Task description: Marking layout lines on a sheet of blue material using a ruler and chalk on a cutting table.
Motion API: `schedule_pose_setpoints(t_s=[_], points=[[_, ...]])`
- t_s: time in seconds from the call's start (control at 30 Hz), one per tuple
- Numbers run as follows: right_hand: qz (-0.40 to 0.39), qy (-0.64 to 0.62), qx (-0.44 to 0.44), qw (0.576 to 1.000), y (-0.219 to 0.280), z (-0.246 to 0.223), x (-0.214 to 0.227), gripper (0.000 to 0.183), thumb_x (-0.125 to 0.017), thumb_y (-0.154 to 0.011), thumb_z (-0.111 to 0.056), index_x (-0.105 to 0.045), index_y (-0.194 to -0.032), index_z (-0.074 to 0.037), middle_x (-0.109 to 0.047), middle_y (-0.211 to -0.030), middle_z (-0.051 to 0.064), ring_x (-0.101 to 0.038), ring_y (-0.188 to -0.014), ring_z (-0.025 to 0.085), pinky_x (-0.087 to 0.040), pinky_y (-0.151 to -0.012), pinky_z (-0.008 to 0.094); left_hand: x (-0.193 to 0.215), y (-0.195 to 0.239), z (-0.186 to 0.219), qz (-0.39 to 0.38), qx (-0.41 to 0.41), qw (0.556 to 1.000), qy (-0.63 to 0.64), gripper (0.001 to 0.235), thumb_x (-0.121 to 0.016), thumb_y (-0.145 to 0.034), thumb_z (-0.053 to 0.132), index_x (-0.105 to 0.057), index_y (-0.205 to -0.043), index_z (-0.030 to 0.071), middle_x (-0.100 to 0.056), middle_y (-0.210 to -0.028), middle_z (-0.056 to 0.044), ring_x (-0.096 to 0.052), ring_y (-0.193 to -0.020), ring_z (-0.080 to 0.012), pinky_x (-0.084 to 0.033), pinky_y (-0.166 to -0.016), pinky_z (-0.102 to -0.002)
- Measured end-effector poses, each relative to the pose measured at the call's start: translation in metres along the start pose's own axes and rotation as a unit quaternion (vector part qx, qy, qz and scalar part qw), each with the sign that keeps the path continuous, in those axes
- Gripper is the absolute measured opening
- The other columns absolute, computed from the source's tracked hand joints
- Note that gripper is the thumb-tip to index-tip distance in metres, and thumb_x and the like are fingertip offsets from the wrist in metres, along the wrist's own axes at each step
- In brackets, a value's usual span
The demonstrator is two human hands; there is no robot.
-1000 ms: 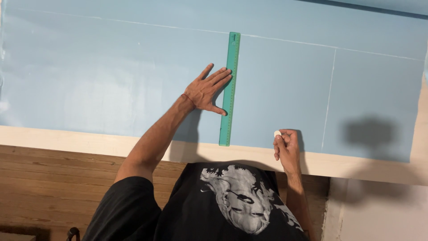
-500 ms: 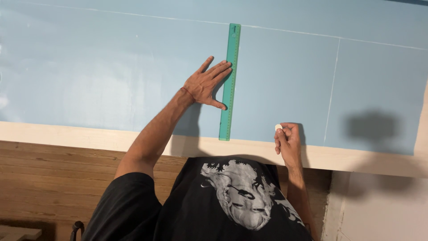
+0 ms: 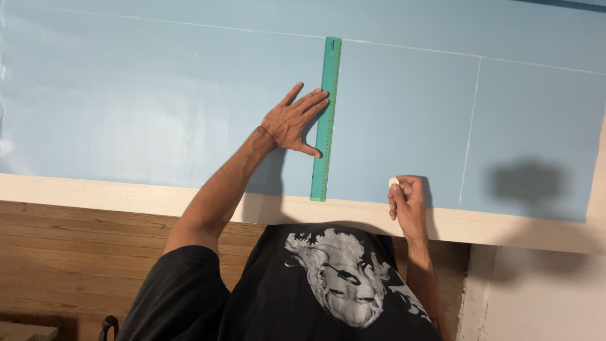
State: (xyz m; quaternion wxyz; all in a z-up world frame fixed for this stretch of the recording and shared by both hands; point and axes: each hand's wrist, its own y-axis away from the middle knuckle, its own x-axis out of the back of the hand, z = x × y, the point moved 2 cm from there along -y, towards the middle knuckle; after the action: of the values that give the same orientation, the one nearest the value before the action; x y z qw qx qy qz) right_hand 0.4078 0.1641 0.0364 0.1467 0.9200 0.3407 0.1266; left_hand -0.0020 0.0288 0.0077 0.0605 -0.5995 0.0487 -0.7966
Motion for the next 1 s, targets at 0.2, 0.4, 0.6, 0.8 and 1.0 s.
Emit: schedule_pose_setpoints(t_s=[0.2, 0.4, 0.6, 0.8, 1.0], points=[[-0.003, 0.010, -0.006, 1.000, -0.002, -0.003, -0.002, 0.025, -0.054, -0.123, -0.007, -0.047, -0.147, -0.001, -0.058, -0.089, 0.010, -0.055, -0.061, 0.015, -0.048, -0.038, 0.027, 0.002, 0.000, 0.001, -0.001, -0.002, 1.000, -0.003, 0.153, -0.047, -0.074, 0.123, -0.041, -0.183, 0.016, -0.043, -0.189, -0.006, -0.038, -0.177, -0.0191, -0.008, -0.151, -0.057], [-0.022, 0.007, 0.003, 1.000, -0.013, -0.012, -0.008, 0.026, -0.055, -0.123, -0.008, -0.047, -0.146, 0.000, -0.059, -0.090, 0.010, -0.055, -0.060, 0.015, -0.048, -0.038, 0.027, 0.005, 0.001, 0.001, 0.005, -0.004, 1.000, -0.012, 0.153, -0.042, -0.075, 0.124, -0.041, -0.184, 0.016, -0.043, -0.190, -0.006, -0.038, -0.177, -0.0184, -0.007, -0.151, -0.055], [-0.058, 0.009, 0.053, 0.997, -0.047, -0.034, -0.030, 0.023, -0.055, -0.123, -0.006, -0.049, -0.144, 0.001, -0.060, -0.086, 0.010, -0.055, -0.052, 0.016, -0.046, -0.034, 0.028, 0.009, 0.002, 0.003, 0.004, -0.004, 1.000, -0.019, 0.153, -0.041, -0.076, 0.123, -0.041, -0.184, 0.016, -0.043, -0.190, -0.006, -0.037, -0.177, -0.0181, -0.007, -0.151, -0.055], [-0.084, -0.002, 0.096, 0.992, -0.116, -0.065, -0.075, 0.021, -0.055, -0.124, -0.007, -0.048, -0.143, -0.003, -0.059, -0.087, 0.009, -0.053, -0.051, 0.016, -0.046, -0.035, 0.028, 0.009, 0.002, 0.005, 0.015, -0.007, 1.000, -0.023, 0.152, -0.042, -0.075, 0.123, -0.040, -0.184, 0.017, -0.043, -0.190, -0.005, -0.039, -0.176, -0.0181, -0.007, -0.151, -0.056], [-0.087, 0.075, 0.158, 0.981, -0.225, -0.100, -0.127, 0.020, -0.060, -0.124, -0.013, -0.054, -0.141, -0.007, -0.066, -0.087, 0.009, -0.055, -0.045, 0.018, -0.044, -0.032, 0.029, 0.012, 0.005, 0.011, 0.042, -0.011, 0.998, -0.045, 0.151, -0.043, -0.076, 0.123, -0.042, -0.183, 0.016, -0.046, -0.188, -0.006, -0.043, -0.175, -0.0178, -0.010, -0.151, -0.056]])
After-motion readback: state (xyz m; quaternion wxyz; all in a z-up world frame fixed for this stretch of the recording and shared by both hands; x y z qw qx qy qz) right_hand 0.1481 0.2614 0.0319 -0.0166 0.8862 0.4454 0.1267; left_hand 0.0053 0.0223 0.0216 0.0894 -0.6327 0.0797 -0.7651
